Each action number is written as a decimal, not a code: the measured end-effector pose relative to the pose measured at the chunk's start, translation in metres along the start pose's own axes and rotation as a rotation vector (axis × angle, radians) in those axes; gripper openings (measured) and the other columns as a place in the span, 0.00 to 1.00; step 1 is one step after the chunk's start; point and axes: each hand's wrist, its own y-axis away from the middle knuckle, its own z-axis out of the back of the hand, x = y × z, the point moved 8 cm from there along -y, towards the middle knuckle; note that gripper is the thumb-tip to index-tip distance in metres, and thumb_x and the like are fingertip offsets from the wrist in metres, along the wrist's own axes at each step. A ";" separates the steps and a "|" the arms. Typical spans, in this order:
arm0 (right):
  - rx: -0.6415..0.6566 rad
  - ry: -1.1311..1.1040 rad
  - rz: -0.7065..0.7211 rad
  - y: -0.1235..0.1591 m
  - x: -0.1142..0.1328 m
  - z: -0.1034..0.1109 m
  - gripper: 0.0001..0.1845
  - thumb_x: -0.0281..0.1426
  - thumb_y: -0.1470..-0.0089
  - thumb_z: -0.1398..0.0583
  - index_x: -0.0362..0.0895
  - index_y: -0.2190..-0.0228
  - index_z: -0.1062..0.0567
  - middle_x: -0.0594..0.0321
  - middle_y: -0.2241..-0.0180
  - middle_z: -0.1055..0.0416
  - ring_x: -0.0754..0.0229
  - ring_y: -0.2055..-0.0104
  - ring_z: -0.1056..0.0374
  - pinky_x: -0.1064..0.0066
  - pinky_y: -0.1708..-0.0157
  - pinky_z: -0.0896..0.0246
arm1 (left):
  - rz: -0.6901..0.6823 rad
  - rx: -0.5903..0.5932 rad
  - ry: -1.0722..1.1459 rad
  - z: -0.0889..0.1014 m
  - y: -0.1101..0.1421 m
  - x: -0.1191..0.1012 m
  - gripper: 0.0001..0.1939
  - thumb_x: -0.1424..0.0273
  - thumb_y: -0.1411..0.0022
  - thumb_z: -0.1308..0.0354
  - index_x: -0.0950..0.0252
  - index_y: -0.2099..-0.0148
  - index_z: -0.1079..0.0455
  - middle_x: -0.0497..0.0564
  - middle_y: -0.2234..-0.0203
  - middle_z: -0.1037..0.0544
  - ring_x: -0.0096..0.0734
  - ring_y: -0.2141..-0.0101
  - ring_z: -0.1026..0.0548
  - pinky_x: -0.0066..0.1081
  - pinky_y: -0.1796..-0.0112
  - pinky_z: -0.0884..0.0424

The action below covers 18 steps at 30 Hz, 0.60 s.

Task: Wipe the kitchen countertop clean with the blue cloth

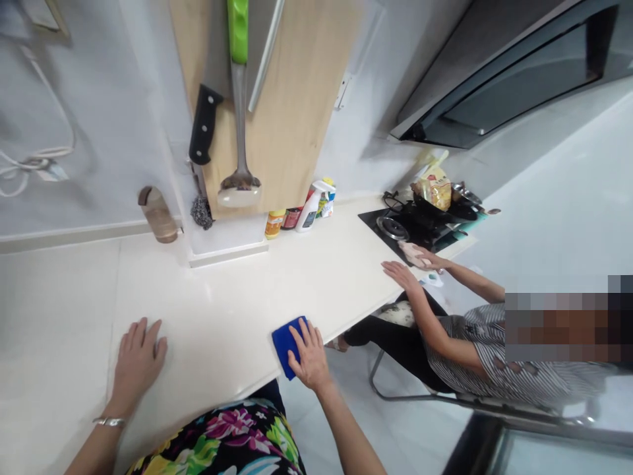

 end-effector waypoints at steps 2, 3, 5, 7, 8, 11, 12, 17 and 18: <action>-0.008 0.016 -0.021 -0.004 -0.024 -0.002 0.33 0.39 0.39 0.49 0.47 0.34 0.45 0.54 0.29 0.56 0.46 0.28 0.61 0.45 0.33 0.55 | -0.010 -0.008 -0.016 -0.002 0.001 0.003 0.25 0.65 0.32 0.54 0.70 0.37 0.37 0.70 0.34 0.41 0.58 0.32 0.50 0.61 0.38 0.45; -0.009 0.022 -0.029 -0.006 -0.035 -0.004 0.33 0.38 0.38 0.50 0.47 0.34 0.45 0.54 0.29 0.56 0.46 0.28 0.61 0.46 0.33 0.55 | -0.015 -0.010 -0.023 -0.003 0.001 0.004 0.25 0.65 0.32 0.54 0.69 0.37 0.38 0.70 0.34 0.41 0.58 0.31 0.50 0.61 0.38 0.45; -0.009 0.032 -0.046 -0.014 -0.053 -0.008 0.33 0.37 0.39 0.50 0.48 0.34 0.44 0.56 0.29 0.55 0.47 0.28 0.60 0.47 0.33 0.54 | -0.025 -0.012 -0.038 -0.005 0.003 0.007 0.25 0.65 0.32 0.55 0.68 0.36 0.39 0.69 0.34 0.41 0.57 0.31 0.51 0.61 0.38 0.44; -0.011 0.046 -0.074 -0.025 -0.067 -0.013 0.33 0.35 0.41 0.50 0.49 0.34 0.44 0.57 0.30 0.54 0.47 0.28 0.59 0.47 0.34 0.53 | -0.030 -0.015 -0.057 -0.007 0.004 0.010 0.26 0.65 0.32 0.56 0.67 0.35 0.40 0.69 0.34 0.42 0.56 0.31 0.51 0.60 0.37 0.45; -0.015 0.054 -0.093 -0.031 -0.073 -0.015 0.33 0.34 0.41 0.50 0.49 0.35 0.43 0.57 0.30 0.53 0.47 0.28 0.58 0.46 0.34 0.52 | -0.032 -0.014 -0.066 -0.008 0.004 0.012 0.26 0.65 0.31 0.56 0.67 0.34 0.41 0.69 0.34 0.42 0.56 0.31 0.51 0.60 0.37 0.45; -0.042 0.066 -0.151 -0.058 -0.088 -0.019 0.34 0.34 0.42 0.50 0.49 0.35 0.43 0.57 0.30 0.53 0.46 0.29 0.56 0.45 0.35 0.51 | -0.038 -0.006 -0.085 -0.012 0.005 0.016 0.27 0.64 0.32 0.56 0.66 0.33 0.43 0.68 0.33 0.43 0.55 0.31 0.51 0.59 0.37 0.45; -0.052 0.067 -0.166 -0.068 -0.093 -0.020 0.34 0.34 0.42 0.50 0.49 0.35 0.43 0.57 0.30 0.52 0.46 0.29 0.56 0.45 0.35 0.51 | -0.041 -0.001 -0.087 -0.013 0.005 0.017 0.28 0.64 0.32 0.56 0.65 0.33 0.43 0.67 0.33 0.43 0.55 0.31 0.51 0.59 0.37 0.45; -0.073 0.075 -0.237 -0.127 -0.113 -0.026 0.32 0.36 0.41 0.51 0.50 0.36 0.41 0.57 0.30 0.51 0.45 0.30 0.55 0.44 0.36 0.53 | -0.038 0.027 -0.079 -0.018 0.006 0.025 0.30 0.61 0.34 0.56 0.62 0.32 0.44 0.65 0.33 0.43 0.57 0.32 0.49 0.60 0.38 0.44; -0.072 0.078 -0.254 -0.140 -0.117 -0.028 0.32 0.36 0.41 0.51 0.50 0.36 0.40 0.57 0.31 0.50 0.44 0.30 0.55 0.43 0.36 0.53 | -0.029 0.039 -0.074 -0.019 0.007 0.028 0.30 0.61 0.34 0.56 0.62 0.32 0.44 0.64 0.32 0.43 0.57 0.32 0.49 0.60 0.38 0.44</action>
